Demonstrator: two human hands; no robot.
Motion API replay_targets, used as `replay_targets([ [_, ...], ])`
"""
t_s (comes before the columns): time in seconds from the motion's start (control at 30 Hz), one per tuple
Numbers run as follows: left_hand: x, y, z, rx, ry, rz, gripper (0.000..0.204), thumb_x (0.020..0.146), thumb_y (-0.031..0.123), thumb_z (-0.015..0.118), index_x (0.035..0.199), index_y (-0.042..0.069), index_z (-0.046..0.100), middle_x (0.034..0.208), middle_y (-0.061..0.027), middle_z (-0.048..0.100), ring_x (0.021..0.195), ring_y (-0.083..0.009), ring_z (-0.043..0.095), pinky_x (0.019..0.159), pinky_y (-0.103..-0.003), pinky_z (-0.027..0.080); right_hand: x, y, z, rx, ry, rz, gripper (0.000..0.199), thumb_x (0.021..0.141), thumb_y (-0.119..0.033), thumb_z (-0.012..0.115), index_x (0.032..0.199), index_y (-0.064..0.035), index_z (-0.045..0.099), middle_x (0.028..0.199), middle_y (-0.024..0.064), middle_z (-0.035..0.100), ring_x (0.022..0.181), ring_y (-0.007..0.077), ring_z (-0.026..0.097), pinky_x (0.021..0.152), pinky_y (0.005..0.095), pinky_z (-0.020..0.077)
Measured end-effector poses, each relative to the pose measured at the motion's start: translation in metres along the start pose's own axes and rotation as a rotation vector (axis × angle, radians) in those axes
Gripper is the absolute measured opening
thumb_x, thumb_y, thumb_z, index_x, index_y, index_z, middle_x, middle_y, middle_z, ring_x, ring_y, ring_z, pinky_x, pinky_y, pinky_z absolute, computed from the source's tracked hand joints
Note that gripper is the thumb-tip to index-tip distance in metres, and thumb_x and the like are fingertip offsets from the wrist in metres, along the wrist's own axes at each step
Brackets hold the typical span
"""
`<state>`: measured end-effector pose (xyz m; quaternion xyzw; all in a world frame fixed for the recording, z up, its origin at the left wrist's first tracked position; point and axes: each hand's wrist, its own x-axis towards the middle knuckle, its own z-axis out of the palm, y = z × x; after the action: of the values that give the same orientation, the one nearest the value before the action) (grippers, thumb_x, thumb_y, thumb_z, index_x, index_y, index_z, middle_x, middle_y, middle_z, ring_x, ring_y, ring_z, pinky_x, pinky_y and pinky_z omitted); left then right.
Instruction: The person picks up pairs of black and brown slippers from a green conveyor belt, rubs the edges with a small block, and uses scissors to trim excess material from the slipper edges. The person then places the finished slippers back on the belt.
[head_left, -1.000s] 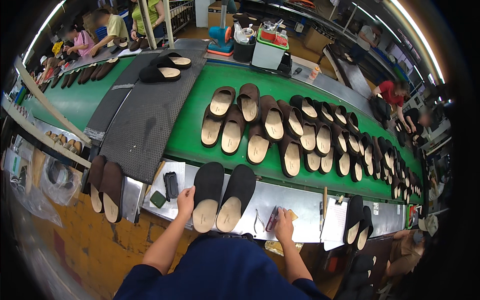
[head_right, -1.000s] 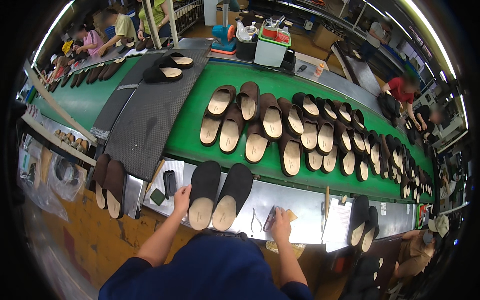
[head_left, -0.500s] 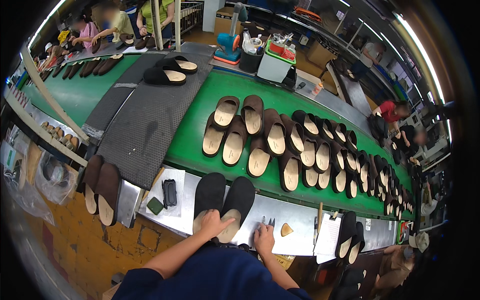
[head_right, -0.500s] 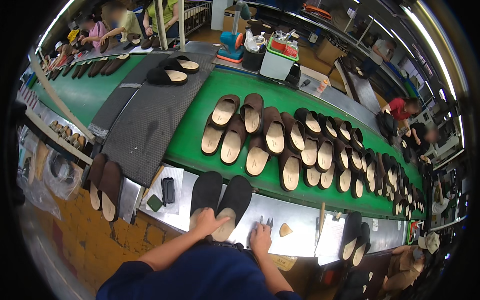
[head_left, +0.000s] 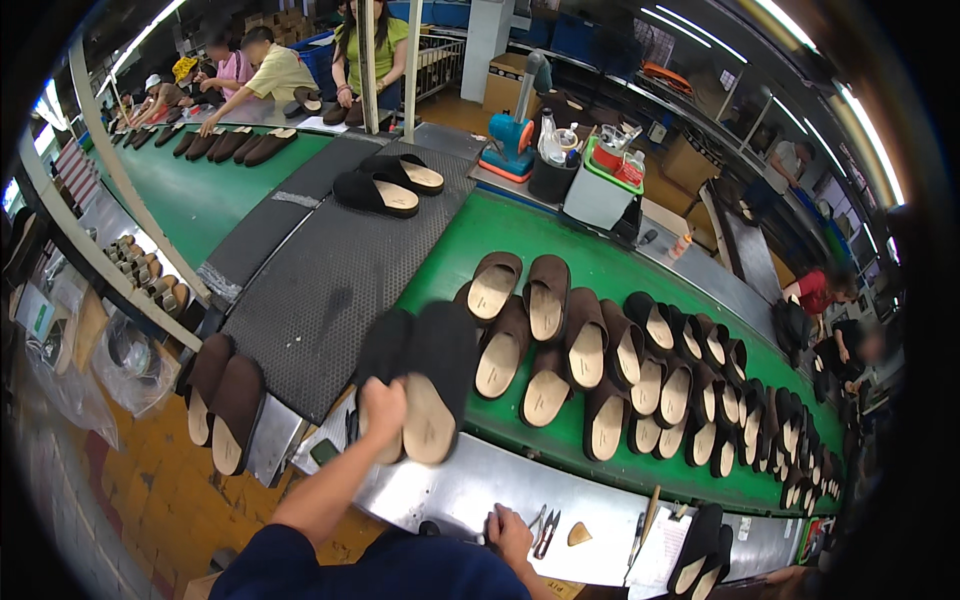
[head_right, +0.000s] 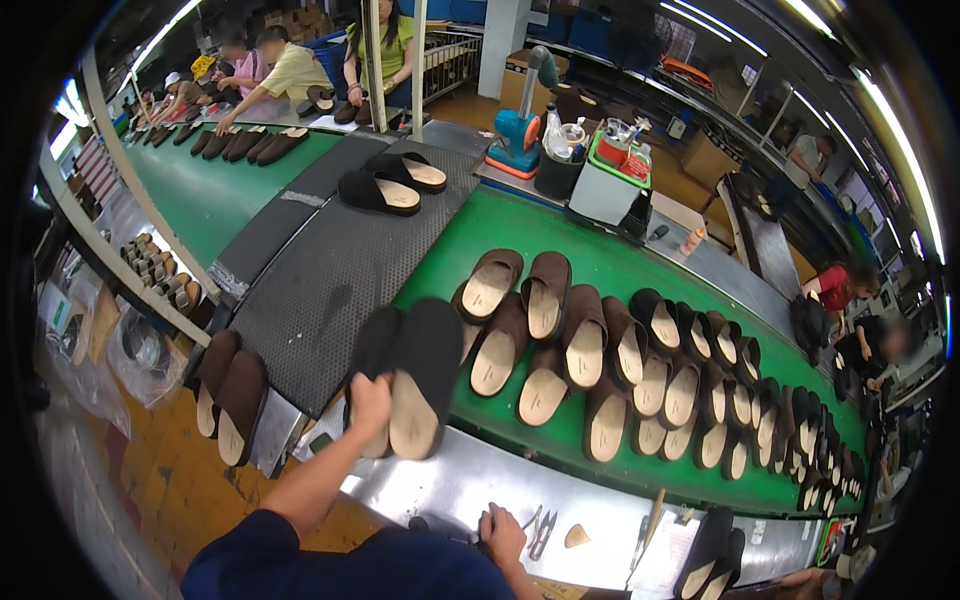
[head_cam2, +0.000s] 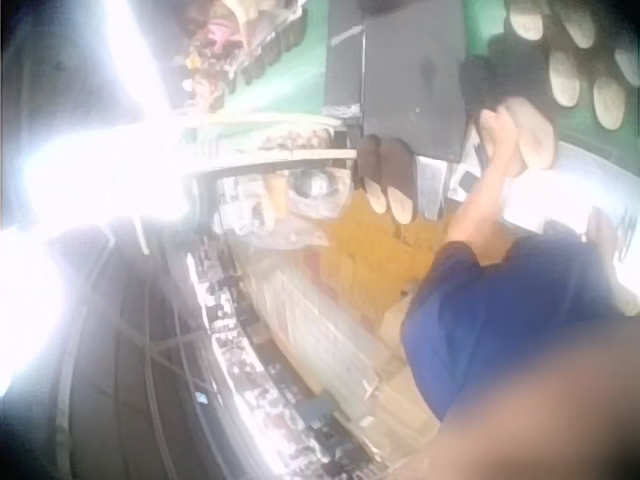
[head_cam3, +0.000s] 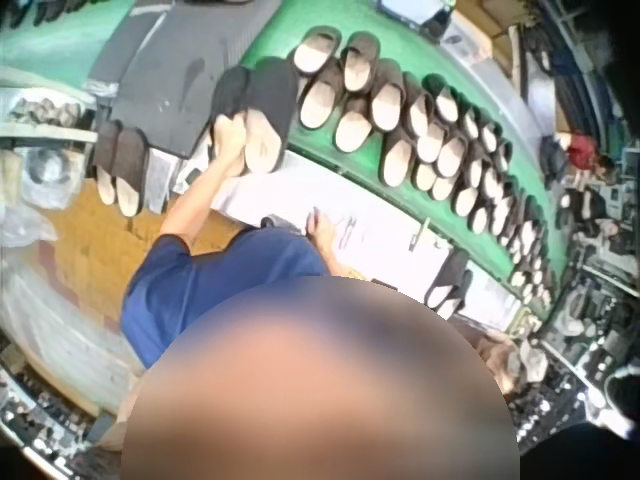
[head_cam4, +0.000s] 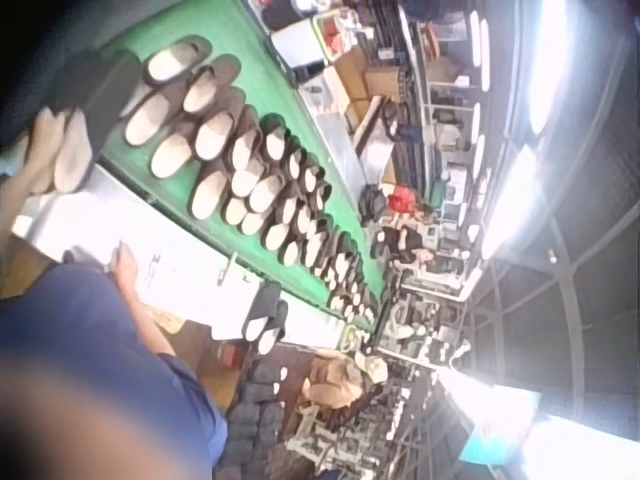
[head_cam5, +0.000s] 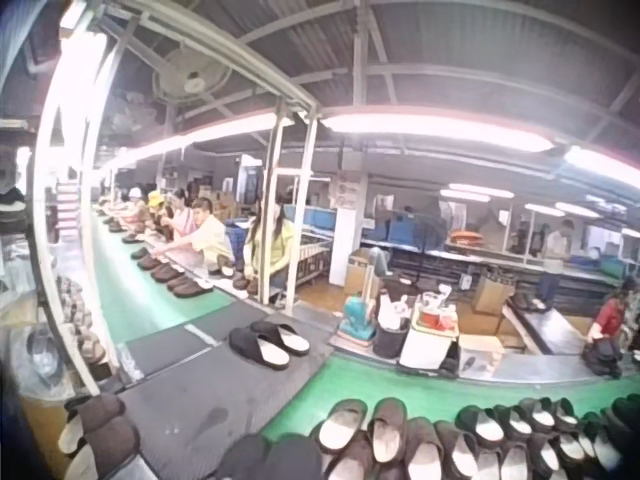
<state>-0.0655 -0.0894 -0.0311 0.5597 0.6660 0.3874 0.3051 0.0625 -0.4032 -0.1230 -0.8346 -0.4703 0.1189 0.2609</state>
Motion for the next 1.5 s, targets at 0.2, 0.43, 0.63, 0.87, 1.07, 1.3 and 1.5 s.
replay_targets([
  [0.2,0.228,0.033,0.005,-0.347,0.269,-0.158,0.050,0.084,0.032,0.062,0.099,-0.016,0.057,0.099,-0.0296,0.063,0.092,-0.0382,0.062,0.084,-0.043,0.046,0.041,0.026,0.021,-0.029,0.140,-0.193,0.022,0.082,-0.020,0.065,0.100,-0.0067,0.065,0.066,0.0064,0.062,0.056,0.0263,0.060,0.051,0.0369,0.0481],
  [0.43,0.207,0.112,0.111,-0.502,-0.272,0.149,0.030,0.094,0.023,0.057,0.116,0.003,0.059,0.092,-0.0050,0.063,0.070,-0.0106,0.056,0.057,-0.024,0.047,0.048,0.029,0.027,-0.068,0.166,-0.135,0.021,0.079,-0.020,0.067,0.097,-0.0095,0.067,0.062,0.0051,0.061,0.049,0.0241,0.058,0.047,0.0360,0.0466],
  [0.63,0.089,0.085,0.257,0.113,-0.600,0.446,0.071,0.084,0.047,0.067,0.133,-0.001,0.049,0.116,-0.0168,0.056,0.096,-0.0250,0.060,0.080,-0.036,0.050,0.056,0.030,0.022,-0.107,0.163,-0.147,0.020,0.076,-0.021,0.069,0.095,-0.0148,0.069,0.057,0.0003,0.054,0.045,0.0200,0.053,0.042,0.0335,0.0427],
  [0.87,0.109,0.130,0.320,0.380,-0.507,0.362,0.036,0.085,0.034,0.059,0.114,0.013,0.064,0.114,-0.0211,0.058,0.105,-0.0394,0.057,0.089,-0.047,0.046,0.056,0.027,0.015,-0.113,0.158,-0.114,0.020,0.075,-0.020,0.070,0.094,-0.0150,0.070,0.060,0.0006,0.057,0.046,0.0200,0.055,0.043,0.0330,0.0438],
  [1.07,0.120,0.136,0.296,0.056,-0.358,0.527,0.025,0.090,0.015,0.046,0.095,-0.002,0.063,0.092,-0.0248,0.063,0.091,-0.0414,0.059,0.078,-0.049,0.045,0.055,0.032,0.025,-0.036,0.220,-0.130,0.019,0.075,-0.020,0.069,0.093,-0.0151,0.070,0.059,0.0008,0.056,0.046,0.0203,0.055,0.043,0.0328,0.0441],
  [1.3,0.037,0.138,0.157,-0.246,-0.275,0.630,0.026,0.086,0.005,0.054,0.107,0.000,0.067,0.071,-0.0155,0.055,0.065,-0.0277,0.055,0.063,-0.037,0.044,0.050,0.030,0.024,0.014,0.240,-0.131,0.015,0.078,-0.019,0.068,0.092,-0.0145,0.068,0.058,0.0023,0.057,0.046,0.0215,0.055,0.044,0.0348,0.0445],
  [1.5,-0.069,0.073,0.054,-0.131,-0.328,0.581,0.027,0.084,0.003,0.056,0.107,0.002,0.070,0.065,-0.0097,0.047,0.056,-0.0198,0.048,0.055,-0.034,0.040,0.051,0.023,0.002,0.158,-0.089,0.059,0.033,0.089,-0.033,0.060,0.112,-0.0091,0.063,0.065,0.0078,0.063,0.059,0.0271,0.063,0.058,0.0382,0.0507],
])
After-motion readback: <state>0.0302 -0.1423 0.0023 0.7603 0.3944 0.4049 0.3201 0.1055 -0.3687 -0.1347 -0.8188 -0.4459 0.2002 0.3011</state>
